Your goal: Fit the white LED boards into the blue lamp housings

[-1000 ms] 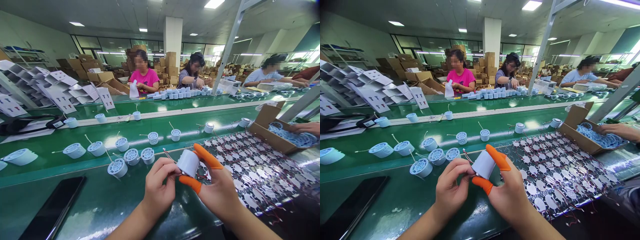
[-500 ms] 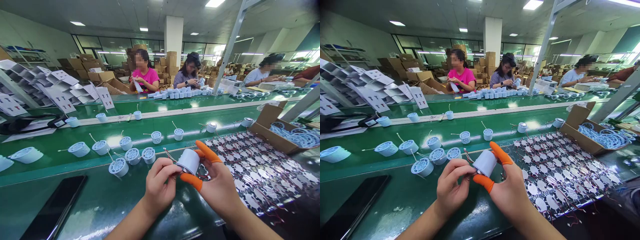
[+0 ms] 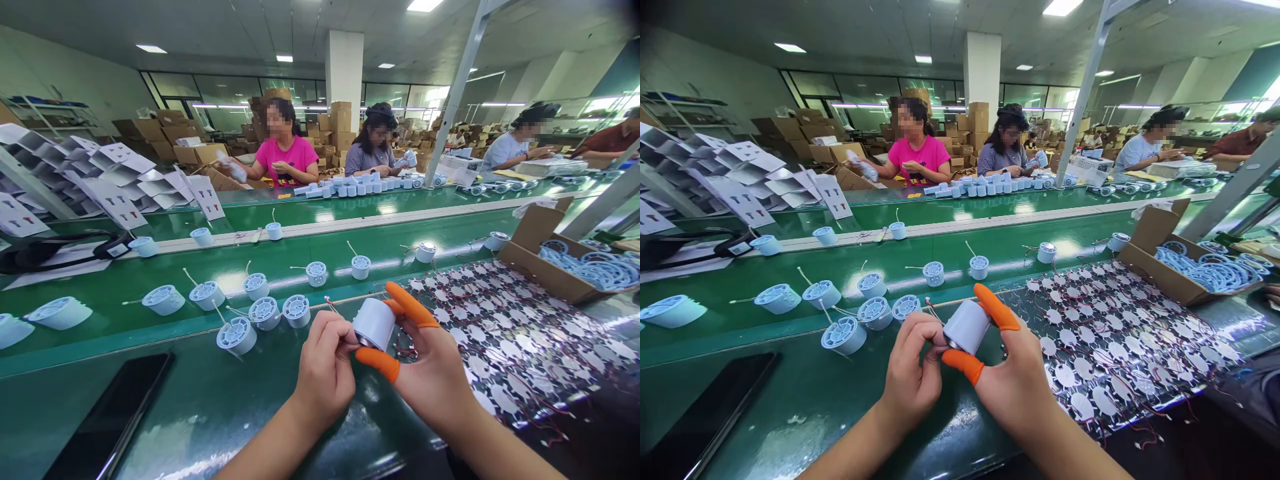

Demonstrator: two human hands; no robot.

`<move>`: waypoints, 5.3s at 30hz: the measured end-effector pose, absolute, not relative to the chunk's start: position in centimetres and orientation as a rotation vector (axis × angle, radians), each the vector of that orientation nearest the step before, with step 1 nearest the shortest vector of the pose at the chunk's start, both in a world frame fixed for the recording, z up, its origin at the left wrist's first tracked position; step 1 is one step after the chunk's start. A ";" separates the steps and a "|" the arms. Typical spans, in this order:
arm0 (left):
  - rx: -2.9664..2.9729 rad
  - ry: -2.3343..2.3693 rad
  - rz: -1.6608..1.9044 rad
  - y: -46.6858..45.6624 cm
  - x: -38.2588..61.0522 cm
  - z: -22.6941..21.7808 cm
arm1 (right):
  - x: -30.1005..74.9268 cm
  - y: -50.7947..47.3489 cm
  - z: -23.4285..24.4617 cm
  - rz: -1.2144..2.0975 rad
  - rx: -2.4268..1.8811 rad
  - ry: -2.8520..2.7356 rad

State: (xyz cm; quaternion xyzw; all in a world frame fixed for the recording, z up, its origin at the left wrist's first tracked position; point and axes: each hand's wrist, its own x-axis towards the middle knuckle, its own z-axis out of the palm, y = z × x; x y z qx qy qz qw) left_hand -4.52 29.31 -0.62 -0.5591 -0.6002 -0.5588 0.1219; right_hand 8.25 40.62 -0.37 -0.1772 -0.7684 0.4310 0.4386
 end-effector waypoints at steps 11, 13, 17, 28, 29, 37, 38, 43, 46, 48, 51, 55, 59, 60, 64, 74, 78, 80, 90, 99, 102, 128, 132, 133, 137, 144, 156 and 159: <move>-1.658 -1.874 -1.807 29.2 -5.0 -0.4 | 8.3 41.5 0.0 1.401 -0.368 -1.741; -1.709 -1.885 -1.845 29.1 -5.4 -0.1 | 8.4 42.1 0.5 1.510 -0.349 -1.632; -2.379 -2.001 -1.654 28.2 -5.3 1.1 | 8.6 43.9 1.9 1.775 -0.439 -1.400; -2.215 -1.956 -0.866 38.3 -2.6 3.2 | 10.1 49.9 1.4 1.974 -0.840 -1.207; -2.260 -1.956 -0.862 40.8 -3.4 3.3 | 10.3 50.7 1.0 1.951 -0.828 -1.210; -2.005 -2.386 -0.556 57.2 -9.1 0.7 | 11.2 52.6 -1.9 0.947 -0.978 -2.438; -1.992 -2.425 -0.506 58.2 -9.7 0.2 | 10.8 51.7 -2.0 0.837 -0.954 -2.581; -1.922 -2.488 -0.289 58.3 -12.0 -2.0 | 8.9 48.1 -1.9 0.377 -1.033 -2.933; -1.840 -2.495 -0.190 55.7 -13.4 -2.4 | 8.5 47.9 -1.8 0.331 -1.117 -2.915; -1.815 -2.529 -0.091 53.6 -14.4 -2.5 | 8.5 48.1 -1.9 0.325 -1.162 -2.871; -1.786 -2.530 0.006 50.6 -15.9 -2.4 | 8.9 48.7 -1.8 0.357 -1.216 -2.801; -1.687 -2.538 0.092 47.5 -18.0 -2.2 | 9.9 50.3 -1.2 0.678 -1.157 -2.547; -1.635 -2.595 0.141 45.3 -19.7 -1.5 | 10.8 52.5 -0.6 1.272 -0.963 -2.082; -1.638 -2.590 0.137 44.6 -19.8 -1.2 | 10.9 52.9 -0.5 1.401 -0.935 -1.948; -1.672 -2.546 0.119 41.1 -18.5 0.4 | 11.1 53.2 -0.1 1.663 -0.800 -1.537; -1.973 -2.454 -0.411 34.2 -8.5 -2.2 | 8.5 48.3 -0.4 1.888 -0.677 -1.437; -2.028 -2.378 -0.979 33.1 -5.2 -3.6 | 7.3 45.2 -1.1 2.100 -0.781 -1.233; -2.001 -2.357 -1.203 32.8 -4.6 -3.7 | 7.0 44.3 -1.5 2.121 -0.824 -1.243; -1.649 -2.762 -1.387 34.4 -7.2 -5.5 | 6.8 44.2 -5.0 1.709 -0.809 -1.736; -1.641 -2.433 -1.747 31.6 -6.7 -2.5 | 8.6 44.8 -1.5 1.489 -0.521 -1.988; -1.646 -2.599 -2.210 31.2 -5.8 -1.5 | 9.5 44.9 -0.4 1.243 -0.393 -2.124; -1.939 -2.587 -1.222 32.1 -5.1 -5.0 | 9.1 44.8 -2.6 0.892 -0.631 -2.526; -2.022 -2.656 -1.516 31.8 -3.9 -4.6 | 8.8 44.8 -2.2 1.066 -0.716 -2.459; -2.001 -2.692 -1.570 31.9 -3.7 -4.6 | 8.8 44.8 -2.1 1.089 -0.714 -2.455; -1.802 -2.694 -1.534 32.3 -3.9 -5.0 | 9.4 45.4 -1.6 1.133 -0.686 -2.436; -1.837 -1.945 -1.688 31.5 -4.8 -4.7 | 9.6 43.9 -0.5 1.835 -0.432 -1.884; -1.949 -2.397 -0.676 39.2 -10.9 1.9 | 10.7 50.8 -0.6 1.465 -0.982 -2.018; -1.775 -2.633 -0.229 44.0 -16.4 2.3 | 12.6 52.3 -0.3 0.953 -1.108 -2.562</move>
